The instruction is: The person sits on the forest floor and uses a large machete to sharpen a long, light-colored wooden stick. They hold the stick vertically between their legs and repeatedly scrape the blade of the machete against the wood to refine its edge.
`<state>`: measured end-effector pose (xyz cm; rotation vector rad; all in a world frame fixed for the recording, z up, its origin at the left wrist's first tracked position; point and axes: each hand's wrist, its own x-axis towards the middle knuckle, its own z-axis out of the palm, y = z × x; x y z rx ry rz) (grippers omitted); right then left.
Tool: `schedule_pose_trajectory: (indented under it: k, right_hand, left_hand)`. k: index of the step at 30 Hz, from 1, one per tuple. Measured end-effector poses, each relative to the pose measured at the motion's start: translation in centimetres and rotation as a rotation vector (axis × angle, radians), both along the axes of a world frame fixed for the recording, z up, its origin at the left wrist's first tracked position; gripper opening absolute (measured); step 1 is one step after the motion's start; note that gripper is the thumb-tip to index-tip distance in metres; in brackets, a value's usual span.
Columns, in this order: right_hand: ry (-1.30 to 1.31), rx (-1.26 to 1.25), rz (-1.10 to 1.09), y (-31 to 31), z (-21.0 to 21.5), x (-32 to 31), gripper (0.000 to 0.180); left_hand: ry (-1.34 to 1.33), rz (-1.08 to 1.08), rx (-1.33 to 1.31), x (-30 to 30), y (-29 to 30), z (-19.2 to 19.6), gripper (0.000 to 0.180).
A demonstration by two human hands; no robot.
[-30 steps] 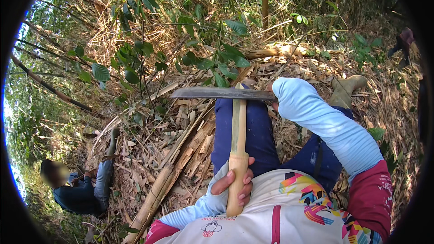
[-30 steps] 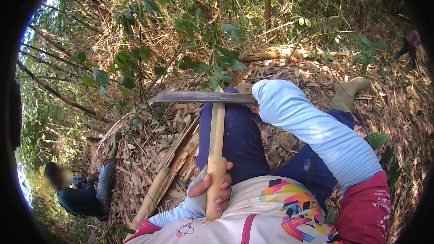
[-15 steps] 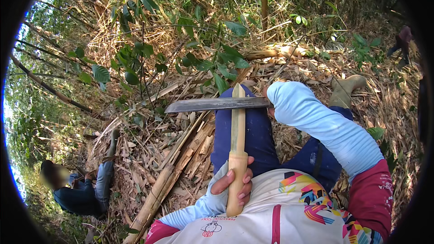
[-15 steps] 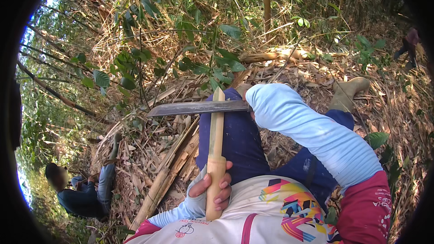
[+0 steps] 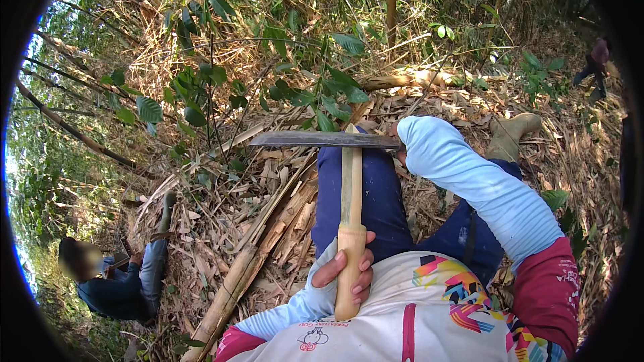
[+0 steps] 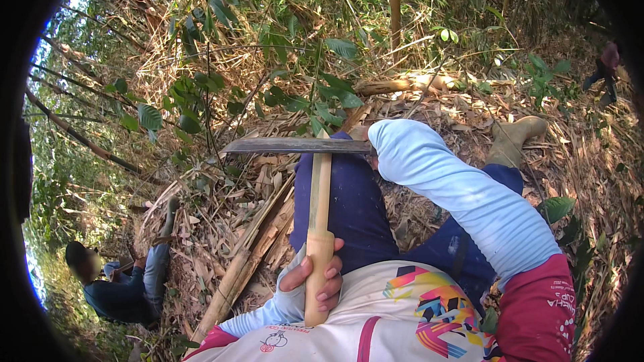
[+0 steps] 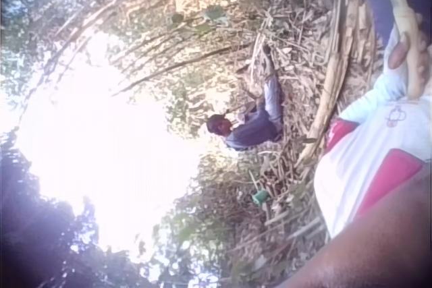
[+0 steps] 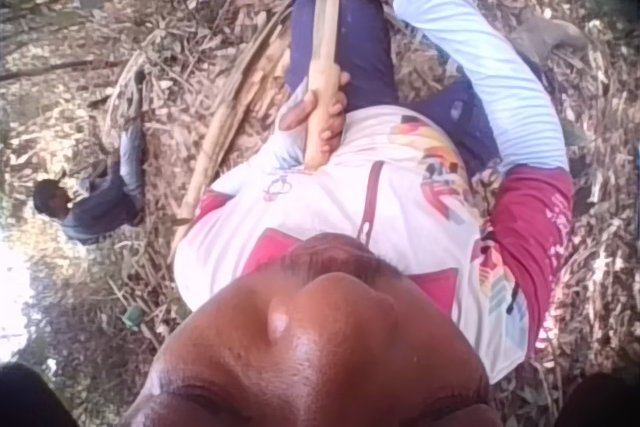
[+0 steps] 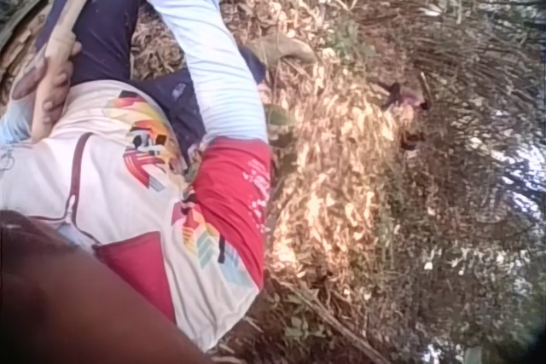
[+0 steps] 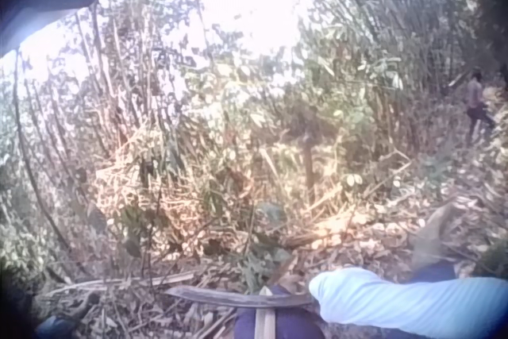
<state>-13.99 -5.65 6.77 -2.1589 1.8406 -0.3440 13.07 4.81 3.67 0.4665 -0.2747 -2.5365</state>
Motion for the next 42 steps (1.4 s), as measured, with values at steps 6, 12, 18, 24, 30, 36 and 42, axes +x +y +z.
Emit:
schedule_pose_trajectory:
  k: [6, 12, 18, 24, 30, 36, 42]
  right_hand:
    - [-0.048, 0.014, -0.018, -0.4, -0.4, -0.4, 0.037]
    - [-0.051, -0.051, -0.239, -1.2, -2.8, -2.2, 0.035]
    - [-0.312, 0.101, -0.276, -1.4, -5.1, -3.1, 0.028]
    - [-0.564, 0.112, -0.343, 0.4, -6.2, -2.6, 0.031]
    - [-0.606, -0.127, -0.264, 2.2, -5.9, -1.5, 0.03]
    - [-0.312, -0.195, -0.219, 3.9, -3.2, 0.0, 0.029]
    - [-0.109, -0.103, -0.028, 4.9, -0.3, 1.0, 0.027]
  left_hand:
    - [0.011, 0.0, -0.002, -0.1, 0.1, 0.0, 0.056]
    - [0.004, -0.003, -0.002, 0.2, 0.3, 0.0, 0.056]
    - [-0.001, -0.019, -0.002, 0.1, 0.0, 0.0, 0.057]
    - [-0.015, -0.018, -0.015, 0.1, -0.1, 0.1, 0.058]
    - [0.036, -0.052, 0.002, 0.1, -1.0, -0.8, 0.059]
    - [-0.048, -0.088, -0.021, 0.7, -1.8, -0.2, 0.06]
    - [0.137, -0.096, -0.001, 1.5, -2.1, -1.8, 0.055]
